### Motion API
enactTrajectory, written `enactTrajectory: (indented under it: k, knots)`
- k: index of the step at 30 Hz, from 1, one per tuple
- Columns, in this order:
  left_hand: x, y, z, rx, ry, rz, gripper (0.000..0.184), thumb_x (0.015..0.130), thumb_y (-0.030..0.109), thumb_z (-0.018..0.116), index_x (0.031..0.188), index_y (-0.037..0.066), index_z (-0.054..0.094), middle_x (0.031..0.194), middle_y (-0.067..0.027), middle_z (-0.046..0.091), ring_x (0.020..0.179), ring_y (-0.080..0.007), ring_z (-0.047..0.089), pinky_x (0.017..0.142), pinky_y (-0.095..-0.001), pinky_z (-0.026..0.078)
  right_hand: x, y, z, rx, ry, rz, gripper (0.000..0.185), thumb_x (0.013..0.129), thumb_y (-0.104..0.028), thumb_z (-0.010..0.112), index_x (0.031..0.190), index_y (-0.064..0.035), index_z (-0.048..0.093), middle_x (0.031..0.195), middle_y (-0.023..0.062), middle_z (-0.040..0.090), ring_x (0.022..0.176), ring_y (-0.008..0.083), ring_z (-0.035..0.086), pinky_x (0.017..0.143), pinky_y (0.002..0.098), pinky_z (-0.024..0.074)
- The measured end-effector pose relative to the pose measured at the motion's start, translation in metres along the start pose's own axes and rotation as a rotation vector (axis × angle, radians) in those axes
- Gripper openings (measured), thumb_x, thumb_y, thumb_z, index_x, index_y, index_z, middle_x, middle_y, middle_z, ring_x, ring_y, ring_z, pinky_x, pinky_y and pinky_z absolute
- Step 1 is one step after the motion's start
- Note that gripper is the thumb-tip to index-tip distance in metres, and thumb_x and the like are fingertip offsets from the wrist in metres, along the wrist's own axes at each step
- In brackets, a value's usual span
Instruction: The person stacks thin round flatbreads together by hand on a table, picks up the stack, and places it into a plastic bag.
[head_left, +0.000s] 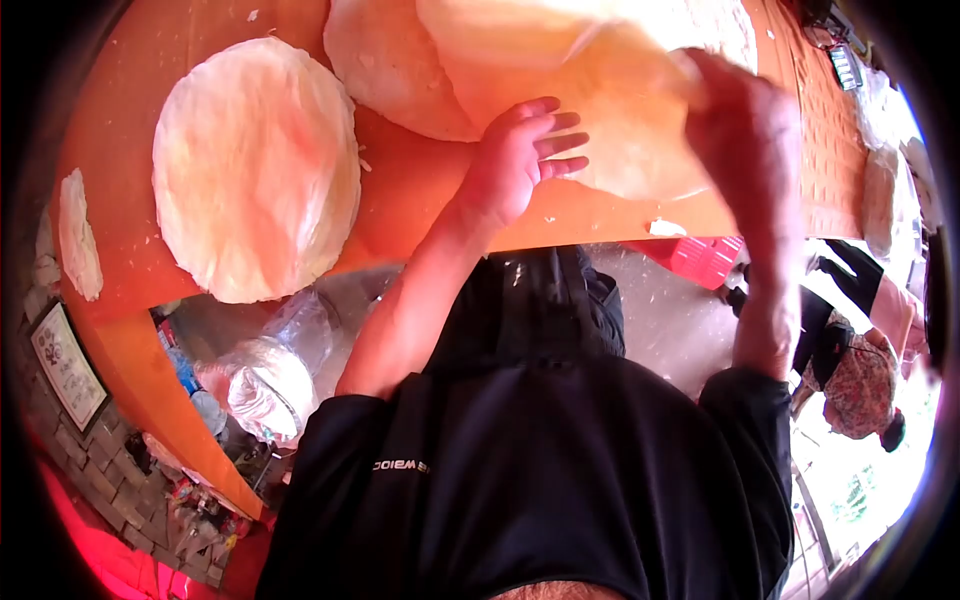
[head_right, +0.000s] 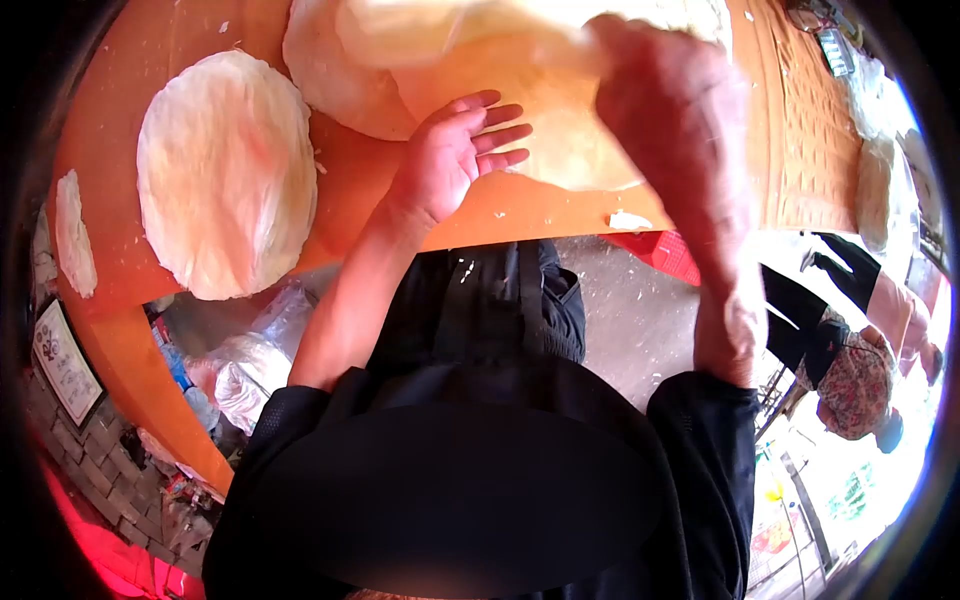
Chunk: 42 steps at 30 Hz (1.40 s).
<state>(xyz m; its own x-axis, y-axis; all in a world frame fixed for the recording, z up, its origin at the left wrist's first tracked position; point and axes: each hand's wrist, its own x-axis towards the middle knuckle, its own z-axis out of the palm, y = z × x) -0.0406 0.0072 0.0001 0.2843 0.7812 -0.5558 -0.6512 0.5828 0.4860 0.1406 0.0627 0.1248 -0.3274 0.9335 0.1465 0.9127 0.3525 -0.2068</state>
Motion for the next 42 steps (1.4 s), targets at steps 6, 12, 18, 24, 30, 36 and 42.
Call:
enactTrajectory:
  k: [6, 12, 18, 24, 30, 36, 42]
  knots:
    - [0.028, -0.002, 0.004, 0.064, -0.127, 0.047, 0.047, 0.095, 0.019, 0.046, 0.136, 0.002, 0.031, 0.128, -0.0231, 0.049, 0.113, -0.0397, 0.055, 0.094, -0.0497, 0.047, 0.036, 0.035, 0.016, -0.123, -0.086, -0.128, 0.021, 0.079, -0.007, 0.057, 0.096, -0.0111, 0.068, 0.078, 0.0172, 0.064, 0.069, 0.0344, 0.063, 0.06, 0.043, 0.0505]
    - [0.046, -0.012, -0.011, 0.05, -0.065, -0.011, 0.055, 0.096, 0.023, 0.049, 0.142, 0.005, 0.024, 0.129, -0.0239, 0.048, 0.113, -0.0394, 0.055, 0.095, -0.0508, 0.047, 0.091, 0.02, -0.106, -0.211, 0.356, 0.205, 0.028, 0.085, -0.028, 0.064, 0.079, -0.0011, 0.067, 0.063, 0.0138, 0.061, 0.057, 0.0245, 0.06, 0.058, 0.0381, 0.0474]
    - [0.032, -0.004, -0.001, 0.117, -0.019, -0.032, 0.055, 0.095, 0.021, 0.05, 0.141, 0.003, 0.026, 0.122, -0.0194, 0.054, 0.108, -0.0319, 0.059, 0.091, -0.0435, 0.049, 0.048, 0.001, -0.128, -0.245, 0.344, -0.023, 0.009, 0.079, -0.012, 0.06, 0.083, -0.0044, 0.063, 0.07, 0.0141, 0.062, 0.065, 0.0278, 0.062, 0.06, 0.0389, 0.0495]
    - [-0.039, -0.007, -0.053, 0.37, 0.305, 0.207, 0.042, 0.091, 0.01, 0.057, 0.128, -0.004, 0.044, 0.105, -0.0154, 0.061, 0.09, -0.0233, 0.064, 0.079, -0.033, 0.054, -0.009, -0.016, 0.025, -0.124, -0.163, -0.1, 0.006, 0.074, -0.003, 0.055, 0.078, -0.0074, 0.057, 0.078, 0.0131, 0.063, 0.07, 0.0314, 0.064, 0.06, 0.0406, 0.0513]
    - [-0.052, -0.001, -0.067, 0.125, 0.419, 0.167, 0.034, 0.09, 0.014, 0.059, 0.118, -0.003, 0.051, 0.098, -0.0123, 0.062, 0.088, -0.0217, 0.063, 0.083, -0.0334, 0.053, -0.029, -0.013, 0.067, -0.083, -0.207, -0.169, 0.003, 0.074, -0.006, 0.056, 0.073, -0.004, 0.057, 0.073, 0.0148, 0.06, 0.071, 0.0309, 0.064, 0.058, 0.0411, 0.0508]
    - [-0.054, -0.004, -0.069, -0.283, 0.134, 0.046, 0.04, 0.092, 0.04, 0.055, 0.11, 0.005, 0.058, 0.099, -0.011, 0.064, 0.096, -0.0274, 0.06, 0.095, -0.047, 0.046, -0.053, -0.028, 0.097, 0.053, -0.254, -0.165, 0.006, 0.071, -0.005, 0.056, 0.077, -0.005, 0.059, 0.076, 0.0125, 0.06, 0.075, 0.03, 0.062, 0.063, 0.0414, 0.0502]
    - [-0.038, 0.004, -0.047, -0.237, 0.193, 0.046, 0.032, 0.089, 0.034, 0.062, 0.107, 0.008, 0.059, 0.101, -0.0062, 0.064, 0.092, -0.0185, 0.061, 0.077, -0.0339, 0.05, -0.07, -0.046, 0.082, 0.335, -0.185, -0.263, 0.052, 0.066, -0.004, 0.067, 0.116, 0.0022, 0.054, 0.107, 0.0217, 0.06, 0.101, 0.0378, 0.057, 0.081, 0.0431, 0.0496]
